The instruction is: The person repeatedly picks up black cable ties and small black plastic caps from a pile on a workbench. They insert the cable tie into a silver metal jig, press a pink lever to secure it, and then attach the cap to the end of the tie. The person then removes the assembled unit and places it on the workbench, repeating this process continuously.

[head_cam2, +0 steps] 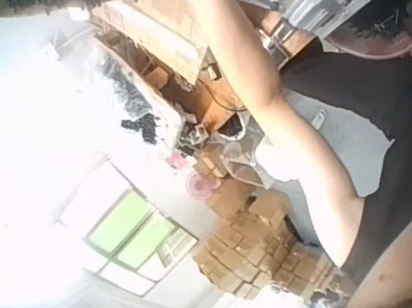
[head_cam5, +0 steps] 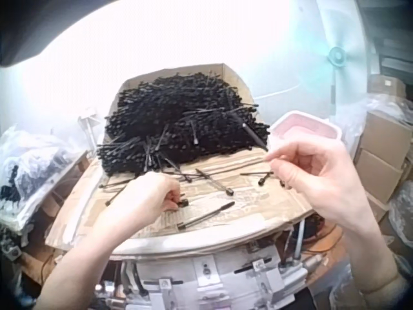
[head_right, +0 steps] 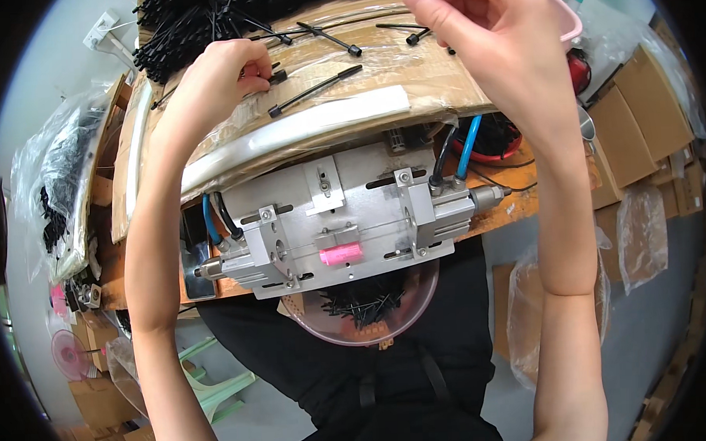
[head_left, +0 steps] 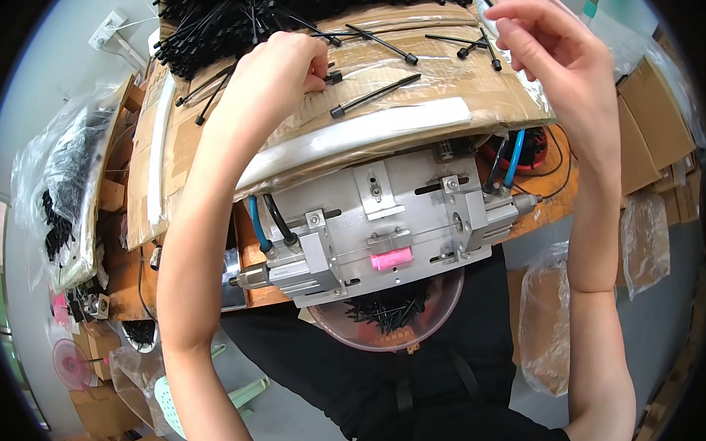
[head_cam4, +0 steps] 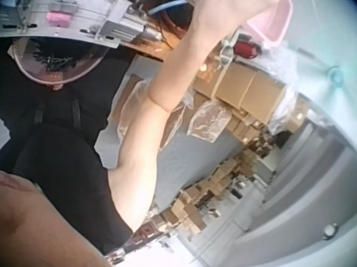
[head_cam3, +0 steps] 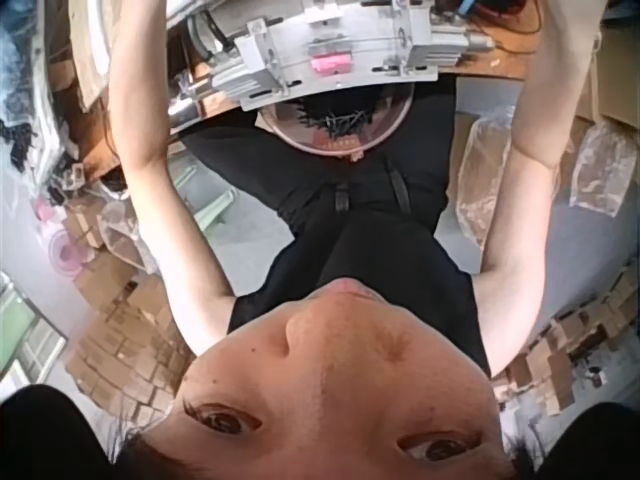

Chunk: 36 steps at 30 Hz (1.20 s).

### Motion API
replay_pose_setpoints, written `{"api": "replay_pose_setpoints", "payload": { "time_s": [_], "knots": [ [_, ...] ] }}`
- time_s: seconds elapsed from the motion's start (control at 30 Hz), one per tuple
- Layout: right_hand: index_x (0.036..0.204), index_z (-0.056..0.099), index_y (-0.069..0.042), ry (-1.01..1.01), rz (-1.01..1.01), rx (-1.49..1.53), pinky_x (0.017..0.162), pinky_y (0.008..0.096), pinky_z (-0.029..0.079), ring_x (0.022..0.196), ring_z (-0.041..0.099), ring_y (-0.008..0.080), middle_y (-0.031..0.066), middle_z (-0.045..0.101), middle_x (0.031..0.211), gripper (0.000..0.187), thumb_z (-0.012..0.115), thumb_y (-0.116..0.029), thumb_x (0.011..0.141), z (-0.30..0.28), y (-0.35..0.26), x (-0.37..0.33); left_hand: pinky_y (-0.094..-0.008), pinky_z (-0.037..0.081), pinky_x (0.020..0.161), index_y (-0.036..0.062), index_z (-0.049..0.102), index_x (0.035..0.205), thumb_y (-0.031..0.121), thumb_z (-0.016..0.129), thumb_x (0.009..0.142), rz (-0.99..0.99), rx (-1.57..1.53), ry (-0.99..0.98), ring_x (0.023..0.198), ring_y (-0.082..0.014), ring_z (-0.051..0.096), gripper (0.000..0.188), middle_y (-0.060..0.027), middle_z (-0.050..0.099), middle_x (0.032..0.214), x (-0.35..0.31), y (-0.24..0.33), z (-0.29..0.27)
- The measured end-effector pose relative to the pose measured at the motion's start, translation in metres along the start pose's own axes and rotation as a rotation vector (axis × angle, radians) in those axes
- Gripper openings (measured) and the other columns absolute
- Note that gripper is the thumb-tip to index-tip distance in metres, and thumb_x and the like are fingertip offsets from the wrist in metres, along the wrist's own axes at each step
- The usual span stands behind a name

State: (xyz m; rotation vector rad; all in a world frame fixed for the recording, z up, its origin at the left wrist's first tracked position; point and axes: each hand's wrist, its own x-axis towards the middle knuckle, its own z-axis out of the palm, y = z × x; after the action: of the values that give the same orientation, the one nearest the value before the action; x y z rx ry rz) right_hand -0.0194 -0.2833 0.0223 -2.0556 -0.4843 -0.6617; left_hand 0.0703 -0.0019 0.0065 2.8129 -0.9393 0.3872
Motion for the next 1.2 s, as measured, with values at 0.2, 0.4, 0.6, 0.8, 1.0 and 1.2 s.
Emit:
{"api": "replay_pose_setpoints", "payload": {
  "time_s": [0.2,0.4,0.6,0.8,1.0,1.2],
  "knots": [
    [0.096,0.067,0.001,-0.071,-0.122,-0.268,0.067,0.0284,0.047,0.075,0.058,0.0162,0.0057,0.065,0.087,0.01,0.064,-0.006,0.089,0.015,0.04,0.005,-0.0314,0.047,0.068,0.0003,0.062,0.094,0.005,0.066,0.085,0.0,-0.085,0.013,0.075,-0.022,0.06,0.011,-0.0102,0.063,0.084,-0.053,-0.011,-0.023],
    [0.088,0.066,-0.001,-0.326,-0.422,-0.291,0.073,0.0379,0.05,0.081,0.063,0.0322,0.0123,0.064,0.085,0.007,0.065,-0.007,0.084,0.064,0.048,0.027,-0.0292,0.041,0.061,-0.0006,0.057,0.088,0.015,0.071,0.085,-0.057,-0.314,-0.039,0.065,-0.0153,0.047,0.021,-0.006,0.051,0.071,-0.083,0.01,-0.025],
    [0.093,0.067,-0.001,-0.407,-0.447,-0.189,0.073,0.0329,0.05,0.08,0.063,0.0239,0.0101,0.064,0.088,0.008,0.065,-0.007,0.087,0.084,0.019,0.032,-0.0255,0.04,0.059,0.0023,0.06,0.086,0.018,0.072,0.087,-0.21,-0.435,0.072,0.065,-0.0085,0.05,0.02,-0.0017,0.053,0.069,-0.097,0.014,-0.031],
    [0.109,0.065,0.0,-0.148,0.213,0.174,0.059,0.0178,0.047,0.065,0.059,0.0071,0.0053,0.066,0.079,0.016,0.061,-0.01,0.097,0.034,-0.009,0.004,-0.0202,0.044,0.074,-0.0017,0.063,0.097,-0.005,0.072,0.08,-0.381,-0.844,0.452,0.08,-0.006,0.051,0.019,0.0005,0.058,0.09,-0.16,0.052,-0.036],
    [0.116,0.062,0.002,-0.154,0.108,0.691,0.07,0.0229,0.044,0.083,0.055,0.0115,0.0054,0.062,0.095,0.029,0.054,-0.023,0.102,-0.002,0.015,-0.035,-0.0327,0.05,0.072,0.0036,0.063,0.123,-0.013,0.075,0.067,-0.225,-0.413,0.405,0.086,-0.0243,0.057,0.059,-0.0107,0.062,0.099,-0.219,0.154,0.051],
    [0.123,0.056,0.005,-0.092,0.071,0.608,0.07,0.0229,0.043,0.084,0.056,0.0128,0.0106,0.062,0.1,0.035,0.05,-0.024,0.104,0.006,-0.004,-0.06,-0.0391,0.045,0.078,-0.0079,0.045,0.139,-0.002,0.073,0.074,-0.255,-0.241,0.2,0.087,-0.0275,0.052,0.071,-0.0121,0.054,0.097,-0.205,0.184,0.093]
  ]
}}
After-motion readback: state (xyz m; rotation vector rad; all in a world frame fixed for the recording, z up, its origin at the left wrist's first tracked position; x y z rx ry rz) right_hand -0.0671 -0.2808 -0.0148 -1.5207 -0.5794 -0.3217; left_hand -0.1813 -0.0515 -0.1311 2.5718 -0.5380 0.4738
